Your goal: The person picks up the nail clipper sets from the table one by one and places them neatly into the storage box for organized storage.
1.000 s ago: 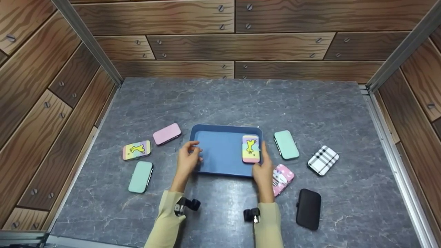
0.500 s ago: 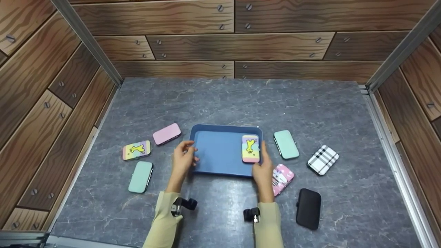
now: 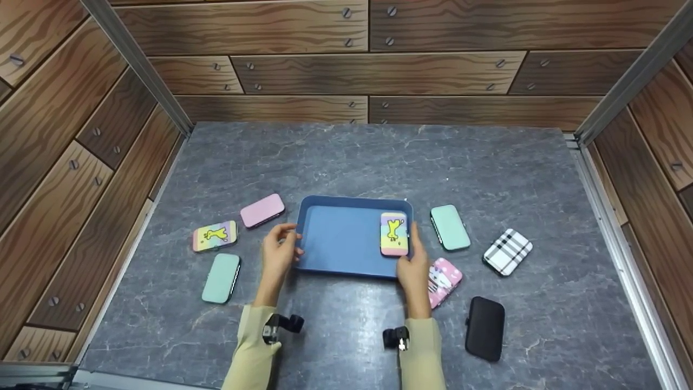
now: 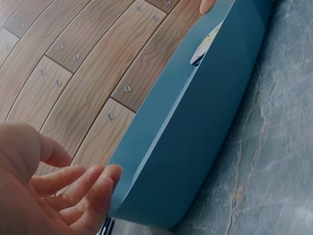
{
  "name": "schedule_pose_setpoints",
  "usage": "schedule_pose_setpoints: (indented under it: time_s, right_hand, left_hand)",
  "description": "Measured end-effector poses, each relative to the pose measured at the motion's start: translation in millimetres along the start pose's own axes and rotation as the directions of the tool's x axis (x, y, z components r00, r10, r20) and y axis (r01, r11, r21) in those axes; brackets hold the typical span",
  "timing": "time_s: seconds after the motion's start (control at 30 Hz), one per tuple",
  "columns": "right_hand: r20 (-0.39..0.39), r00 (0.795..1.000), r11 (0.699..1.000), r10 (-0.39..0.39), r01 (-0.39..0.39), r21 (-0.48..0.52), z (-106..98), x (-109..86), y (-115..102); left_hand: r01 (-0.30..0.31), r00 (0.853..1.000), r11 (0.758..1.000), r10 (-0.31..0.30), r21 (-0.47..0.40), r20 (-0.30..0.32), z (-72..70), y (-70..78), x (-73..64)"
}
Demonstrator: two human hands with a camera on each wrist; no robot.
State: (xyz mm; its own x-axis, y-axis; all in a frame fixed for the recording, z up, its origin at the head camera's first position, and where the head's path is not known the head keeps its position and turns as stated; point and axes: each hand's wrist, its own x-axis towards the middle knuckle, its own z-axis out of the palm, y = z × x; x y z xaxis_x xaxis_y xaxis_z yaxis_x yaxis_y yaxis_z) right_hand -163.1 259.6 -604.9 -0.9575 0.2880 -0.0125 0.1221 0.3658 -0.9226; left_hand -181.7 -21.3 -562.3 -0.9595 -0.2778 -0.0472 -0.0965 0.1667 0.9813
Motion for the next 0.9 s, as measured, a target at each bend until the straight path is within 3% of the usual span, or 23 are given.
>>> schedule_pose_setpoints:
  time_s: [0.23,0.57,0.9]
  right_hand:
    - [0.006,1.000,1.000,0.013,-0.013,0.006,0,-0.1,0]
    - [0.014,1.000,1.000,-0.002,0.002,0.014,0,0.4,0]
    - [0.023,0.999,1.000,0.024,-0.024,0.007,1,0.4,-1]
  left_hand:
    - [-0.017,1.000,1.000,0.017,-0.008,-0.024,-8.3,-3.8,2.2]
    - [-0.052,0.993,0.992,0.063,0.116,-0.097,-17.5,-7.5,6.2]
    - [-0.078,0.959,0.933,0.166,0.350,-0.229,-32.9,-11.3,10.8]
